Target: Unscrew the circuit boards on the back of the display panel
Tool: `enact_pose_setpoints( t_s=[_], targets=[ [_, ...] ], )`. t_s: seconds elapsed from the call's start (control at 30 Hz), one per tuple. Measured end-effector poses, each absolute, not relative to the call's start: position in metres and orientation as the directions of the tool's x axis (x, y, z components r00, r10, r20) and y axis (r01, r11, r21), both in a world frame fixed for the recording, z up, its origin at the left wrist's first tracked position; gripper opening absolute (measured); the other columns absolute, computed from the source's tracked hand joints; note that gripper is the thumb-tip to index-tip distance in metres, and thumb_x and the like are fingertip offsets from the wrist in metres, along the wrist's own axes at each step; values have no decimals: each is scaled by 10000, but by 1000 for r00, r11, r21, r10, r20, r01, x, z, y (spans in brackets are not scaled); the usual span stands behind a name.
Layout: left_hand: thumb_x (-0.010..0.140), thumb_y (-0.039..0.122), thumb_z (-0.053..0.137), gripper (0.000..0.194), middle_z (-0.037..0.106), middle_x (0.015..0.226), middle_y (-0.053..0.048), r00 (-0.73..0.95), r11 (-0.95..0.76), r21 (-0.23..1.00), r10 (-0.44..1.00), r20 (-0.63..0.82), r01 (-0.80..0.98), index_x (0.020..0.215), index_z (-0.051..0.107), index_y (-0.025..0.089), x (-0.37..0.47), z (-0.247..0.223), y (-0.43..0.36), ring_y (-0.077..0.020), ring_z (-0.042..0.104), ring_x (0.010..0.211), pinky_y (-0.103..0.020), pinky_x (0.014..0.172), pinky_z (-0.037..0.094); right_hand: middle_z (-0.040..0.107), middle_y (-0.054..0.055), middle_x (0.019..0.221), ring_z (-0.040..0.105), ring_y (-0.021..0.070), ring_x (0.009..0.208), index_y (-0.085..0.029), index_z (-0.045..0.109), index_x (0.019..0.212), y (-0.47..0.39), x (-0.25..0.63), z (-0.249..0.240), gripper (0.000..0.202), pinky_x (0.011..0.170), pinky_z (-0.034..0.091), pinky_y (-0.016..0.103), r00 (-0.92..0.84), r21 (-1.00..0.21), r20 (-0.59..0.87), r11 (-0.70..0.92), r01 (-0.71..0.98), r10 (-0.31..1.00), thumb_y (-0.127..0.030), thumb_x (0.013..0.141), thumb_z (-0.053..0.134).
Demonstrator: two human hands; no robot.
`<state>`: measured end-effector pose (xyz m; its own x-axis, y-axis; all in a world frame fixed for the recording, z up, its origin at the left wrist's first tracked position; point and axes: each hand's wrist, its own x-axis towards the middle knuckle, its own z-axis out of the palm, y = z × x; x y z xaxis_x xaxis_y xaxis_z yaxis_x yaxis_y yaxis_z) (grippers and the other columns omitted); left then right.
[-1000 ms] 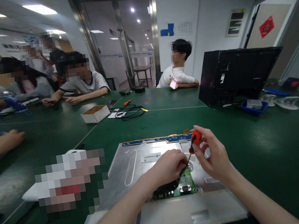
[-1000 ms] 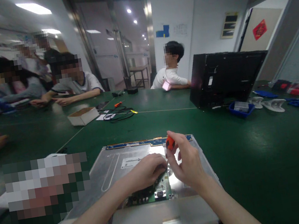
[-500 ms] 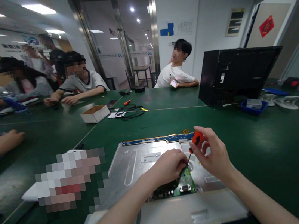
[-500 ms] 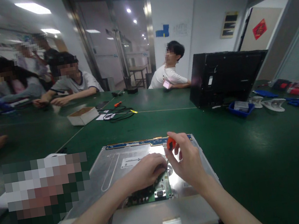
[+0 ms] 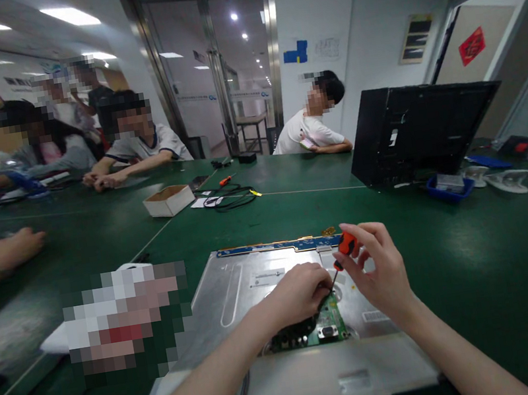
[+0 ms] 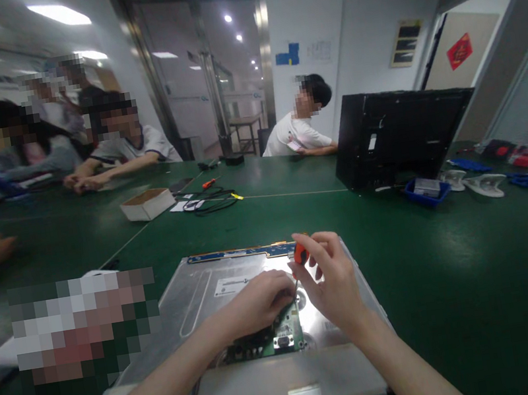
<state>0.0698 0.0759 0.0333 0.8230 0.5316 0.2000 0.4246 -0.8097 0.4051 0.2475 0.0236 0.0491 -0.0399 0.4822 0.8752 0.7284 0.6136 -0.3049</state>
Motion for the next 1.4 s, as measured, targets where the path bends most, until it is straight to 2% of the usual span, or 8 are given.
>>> enact_pose_setpoints(
  t_s=[0.2,0.4,0.53,0.67,0.83,1.03,1.2,1.4],
  targets=[
    [862,42,576,157,704,865,-48,824,-810,405,530,198,424,837,679,158,70,33,76,-188,624,799,-285,727,463,576,51,1005,596,118,641,-268,458,1389,23,245,50,437,464,527,222,-30,-358,851,621,697,524,-188,965,528],
    [862,59,575,150,706,859,-55,824,-804,409,536,186,431,858,693,150,70,36,75,-191,628,786,-282,716,463,604,30,916,601,123,617,-225,486,1255,23,248,50,306,449,507,214,5,-395,833,588,706,554,-257,960,561],
    [864,71,555,167,706,863,-52,820,-801,407,542,183,439,866,696,160,70,36,74,-192,629,788,-289,724,468,588,39,976,605,120,654,-240,533,1178,23,250,52,228,473,531,215,7,-381,849,600,703,529,-268,961,596],
    [852,65,569,148,700,846,-55,816,-803,396,546,188,446,843,684,158,70,35,74,-196,621,773,-296,708,462,570,56,1050,622,127,686,-291,570,1277,22,250,55,305,491,557,242,-15,-350,857,604,716,515,-216,983,546],
    [870,72,565,148,697,845,-51,816,-807,387,544,194,446,837,678,162,70,35,74,-195,620,780,-293,706,455,628,86,1151,672,161,779,-325,499,1417,22,249,54,454,566,587,286,-64,-332,843,609,720,534,-152,1000,449],
    [869,61,585,145,705,843,-52,824,-808,392,536,184,439,832,689,155,70,36,75,-193,625,782,-282,709,452,694,37,954,666,141,640,-258,517,1252,24,249,47,334,483,552,235,22,-438,830,627,644,557,-273,937,628],
    [876,70,581,141,712,863,-57,823,-805,396,539,179,441,854,692,154,70,37,74,-196,631,798,-284,722,456,705,59,1029,681,131,660,-251,457,1202,23,247,45,313,484,546,218,63,-488,822,641,592,567,-251,932,617],
    [878,70,574,139,706,860,-53,827,-809,394,533,180,436,847,679,155,70,36,75,-193,627,794,-285,722,457,644,82,1112,668,143,725,-262,467,1274,21,246,51,335,501,566,237,-4,-408,853,672,618,522,-216,956,560]
  ],
)
